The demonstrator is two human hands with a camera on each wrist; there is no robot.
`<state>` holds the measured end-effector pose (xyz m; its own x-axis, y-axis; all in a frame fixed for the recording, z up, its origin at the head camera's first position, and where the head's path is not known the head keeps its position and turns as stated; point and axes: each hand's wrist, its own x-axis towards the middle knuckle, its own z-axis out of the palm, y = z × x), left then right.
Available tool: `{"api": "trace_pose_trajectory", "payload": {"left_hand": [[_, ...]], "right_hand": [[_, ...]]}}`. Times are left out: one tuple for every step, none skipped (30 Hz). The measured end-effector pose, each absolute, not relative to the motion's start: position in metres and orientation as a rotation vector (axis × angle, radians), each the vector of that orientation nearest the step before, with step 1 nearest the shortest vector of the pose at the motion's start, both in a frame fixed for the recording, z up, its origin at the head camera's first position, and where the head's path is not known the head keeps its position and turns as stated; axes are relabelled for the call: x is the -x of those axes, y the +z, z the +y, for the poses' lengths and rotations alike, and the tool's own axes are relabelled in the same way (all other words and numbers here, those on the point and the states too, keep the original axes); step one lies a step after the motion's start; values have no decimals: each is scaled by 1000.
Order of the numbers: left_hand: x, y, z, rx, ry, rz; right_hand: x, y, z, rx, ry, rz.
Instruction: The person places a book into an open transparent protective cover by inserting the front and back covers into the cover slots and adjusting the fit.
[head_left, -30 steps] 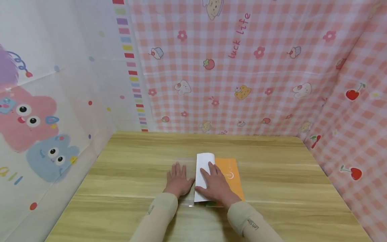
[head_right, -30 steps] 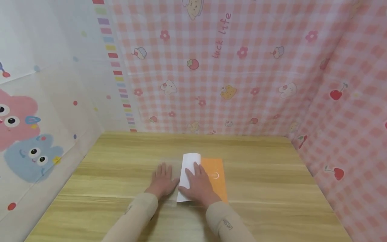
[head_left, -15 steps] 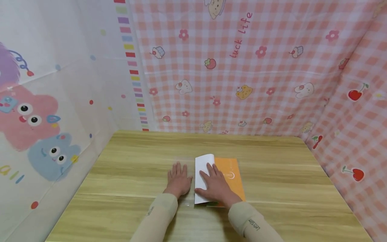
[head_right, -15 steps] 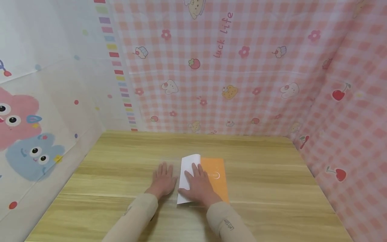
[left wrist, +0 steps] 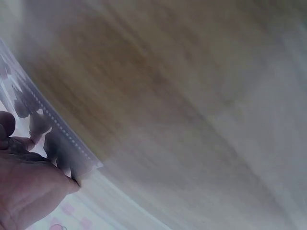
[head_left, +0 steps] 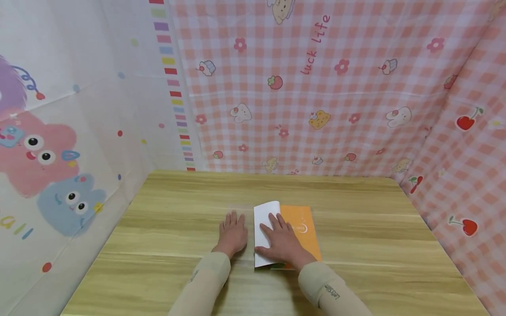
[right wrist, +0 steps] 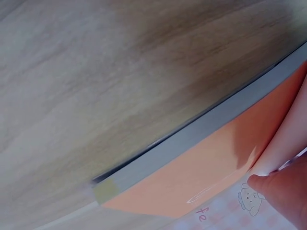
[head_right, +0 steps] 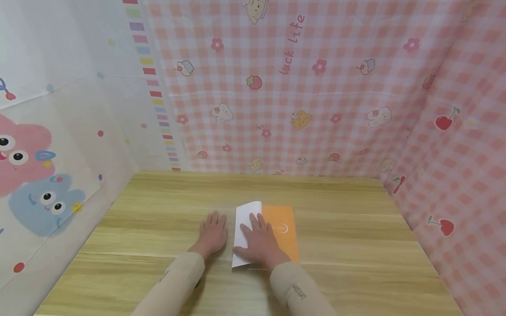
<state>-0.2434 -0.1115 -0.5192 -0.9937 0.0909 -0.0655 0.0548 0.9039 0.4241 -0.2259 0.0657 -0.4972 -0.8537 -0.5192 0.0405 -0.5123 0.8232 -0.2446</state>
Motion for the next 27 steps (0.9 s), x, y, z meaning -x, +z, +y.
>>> {"api": "trace_pose_trajectory", "payload": {"left_hand": [[244,-519,-112,-117,662,2985],[244,-519,-112,-125,662,2988],[243,-519,-111,-134,658,2992],[243,-520,-111,-143,650,2996],[242,-520,-111,-148,638,2998],[242,-520,-111,-151,634,2999],[241,-520,-111,-151,629,3000],[241,-520,-111,-151,627,2997],[240,-520,-111,-146,620,2994],[240,-520,-111,-141,617,2991],[240,-519,-111,-140,618,2990],[240,-519,-111,-143,623,2992],[240,-519,-111,-145,620,2991],[240,-519,-111,-146,619,2990],[239,-519,-111,-146,619,2990],[239,-518,-111,-145,626,2990],[238,-518,-111,-146,631,2990],[238,-518,-112,-144,636,2990],[238,-518,-112,-143,641,2989],[238,-518,-112,-143,648,2991],[238,-518,-113,-143,659,2991],[239,-518,-113,-144,667,2990],[239,-518,-113,-147,672,2990],[240,-517,-114,-149,678,2988],[240,-517,-114,-150,679,2986],[240,-516,-114,-154,684,2984],[241,-515,-114,-157,689,2980]], "right_hand": [[226,-498,66,839,-376,2972],[226,-498,66,837,-371,2971],[226,-499,66,832,-363,2970],[226,-499,66,828,-348,2970],[226,-500,66,824,-338,2970],[226,-500,66,823,-333,2971],[226,-500,66,824,-331,2974],[226,-500,66,829,-333,2976],[226,-500,66,831,-333,2978],[226,-500,66,832,-335,2980],[225,-500,66,833,-337,2980],[225,-499,66,835,-336,2981],[225,-499,66,836,-337,2980],[225,-499,66,836,-334,2977],[224,-499,66,835,-330,2974],[224,-500,66,837,-325,2972],[225,-501,66,841,-316,2970],[225,-501,65,846,-314,2969],[225,-502,65,848,-313,2969],[225,-502,65,851,-311,2969],[225,-502,64,853,-311,2970],[225,-502,63,855,-307,2972],[225,-502,63,854,-306,2971],[225,-501,62,852,-306,2972],[225,-501,62,849,-308,2973],[225,-500,62,848,-307,2974],[225,-500,61,846,-308,2976]]}}
